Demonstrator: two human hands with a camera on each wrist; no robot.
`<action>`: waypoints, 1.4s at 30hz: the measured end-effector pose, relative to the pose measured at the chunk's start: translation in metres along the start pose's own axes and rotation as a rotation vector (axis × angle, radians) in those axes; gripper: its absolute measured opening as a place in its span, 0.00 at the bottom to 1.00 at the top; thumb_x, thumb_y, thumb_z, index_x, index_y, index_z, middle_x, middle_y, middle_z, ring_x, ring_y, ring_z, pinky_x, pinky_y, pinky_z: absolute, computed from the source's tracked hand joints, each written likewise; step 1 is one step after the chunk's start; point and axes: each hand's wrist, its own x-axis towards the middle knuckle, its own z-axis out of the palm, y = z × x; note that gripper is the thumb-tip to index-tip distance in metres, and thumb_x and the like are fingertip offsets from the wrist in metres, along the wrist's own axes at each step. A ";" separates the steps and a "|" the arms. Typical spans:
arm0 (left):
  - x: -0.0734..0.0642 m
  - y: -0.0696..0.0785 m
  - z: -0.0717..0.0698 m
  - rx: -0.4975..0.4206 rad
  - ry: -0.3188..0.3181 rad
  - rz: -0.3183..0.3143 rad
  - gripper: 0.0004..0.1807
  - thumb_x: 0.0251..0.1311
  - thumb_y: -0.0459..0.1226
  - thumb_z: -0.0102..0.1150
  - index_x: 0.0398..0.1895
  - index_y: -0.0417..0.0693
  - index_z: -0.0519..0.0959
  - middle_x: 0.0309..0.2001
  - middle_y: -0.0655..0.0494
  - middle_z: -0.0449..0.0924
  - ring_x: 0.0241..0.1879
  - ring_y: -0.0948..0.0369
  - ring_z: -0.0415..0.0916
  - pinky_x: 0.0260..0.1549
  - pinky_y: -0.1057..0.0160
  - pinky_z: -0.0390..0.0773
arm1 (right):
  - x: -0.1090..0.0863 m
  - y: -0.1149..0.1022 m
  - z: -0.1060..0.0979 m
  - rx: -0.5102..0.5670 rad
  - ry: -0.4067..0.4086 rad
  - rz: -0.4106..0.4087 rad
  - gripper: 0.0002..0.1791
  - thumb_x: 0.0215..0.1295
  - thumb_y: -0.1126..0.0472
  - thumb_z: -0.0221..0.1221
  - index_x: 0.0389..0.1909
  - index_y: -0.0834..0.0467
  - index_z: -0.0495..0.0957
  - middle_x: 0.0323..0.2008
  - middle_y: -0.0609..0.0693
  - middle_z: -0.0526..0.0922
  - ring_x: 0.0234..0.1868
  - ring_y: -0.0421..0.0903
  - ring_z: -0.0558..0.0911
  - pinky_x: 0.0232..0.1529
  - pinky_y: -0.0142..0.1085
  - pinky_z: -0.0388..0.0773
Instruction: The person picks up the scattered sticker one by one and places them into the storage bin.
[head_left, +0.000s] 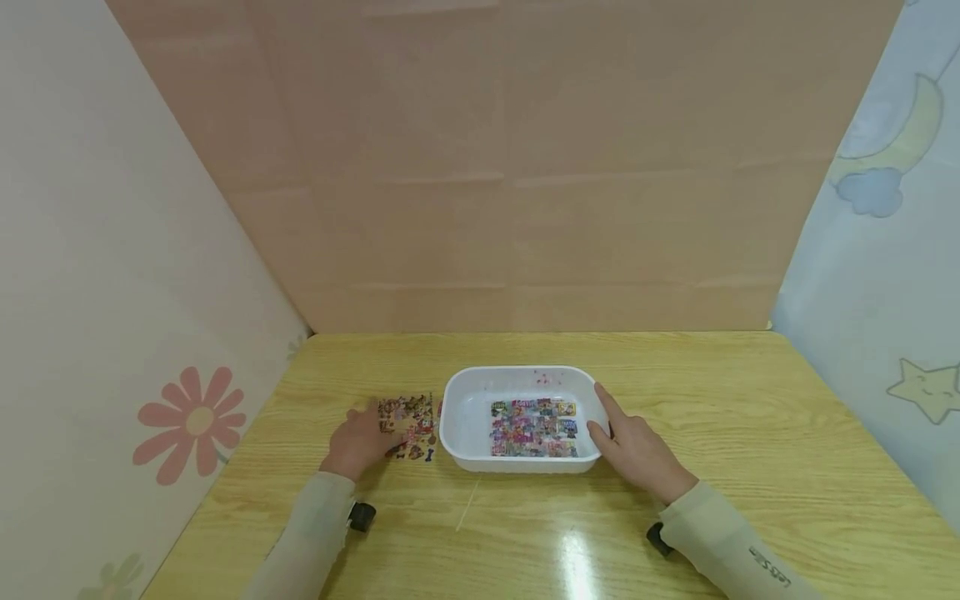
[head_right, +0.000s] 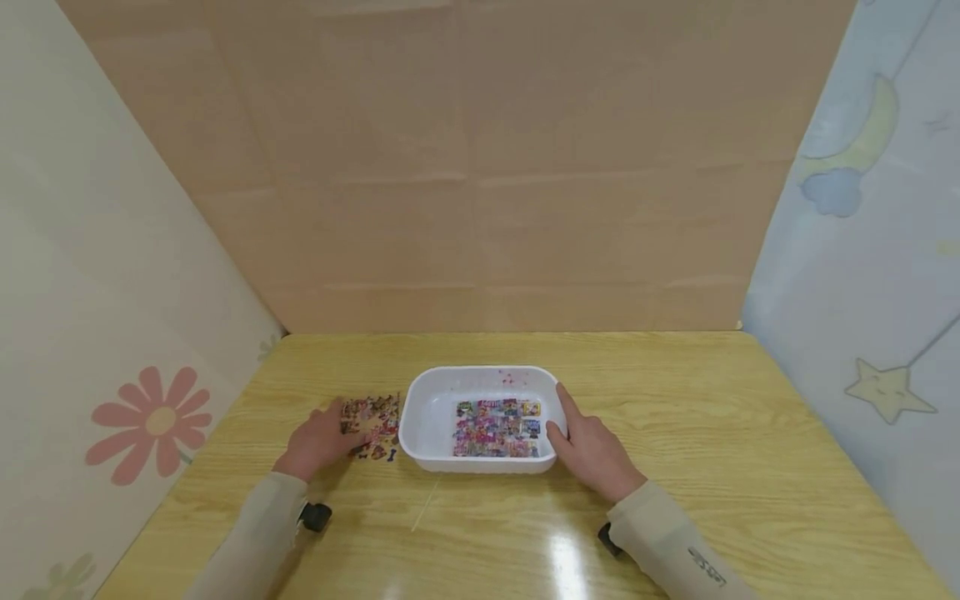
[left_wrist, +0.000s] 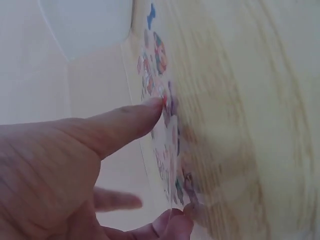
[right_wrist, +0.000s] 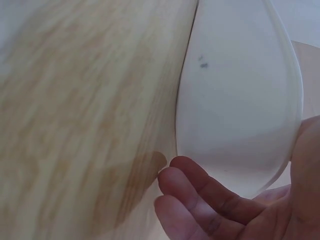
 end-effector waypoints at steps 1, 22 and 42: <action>0.001 -0.002 0.000 -0.016 0.000 -0.007 0.51 0.60 0.51 0.67 0.74 0.28 0.54 0.60 0.19 0.65 0.51 0.32 0.75 0.47 0.37 0.76 | 0.000 0.000 0.000 0.001 -0.003 0.002 0.39 0.78 0.50 0.49 0.79 0.64 0.46 0.23 0.47 0.76 0.19 0.42 0.69 0.24 0.36 0.67; 0.011 -0.024 -0.003 -0.717 -0.131 -0.007 0.19 0.71 0.36 0.55 0.58 0.31 0.75 0.40 0.46 0.83 0.30 0.57 0.79 0.32 0.59 0.77 | 0.000 0.000 0.000 0.007 0.005 0.004 0.38 0.78 0.51 0.49 0.79 0.65 0.46 0.23 0.47 0.77 0.20 0.42 0.69 0.26 0.37 0.67; 0.008 -0.033 -0.018 -0.691 -0.084 -0.023 0.18 0.76 0.37 0.47 0.61 0.35 0.74 0.40 0.47 0.82 0.33 0.54 0.79 0.28 0.58 0.71 | 0.000 0.000 0.000 0.014 0.001 0.009 0.38 0.78 0.52 0.49 0.79 0.63 0.46 0.21 0.46 0.74 0.18 0.41 0.68 0.22 0.35 0.66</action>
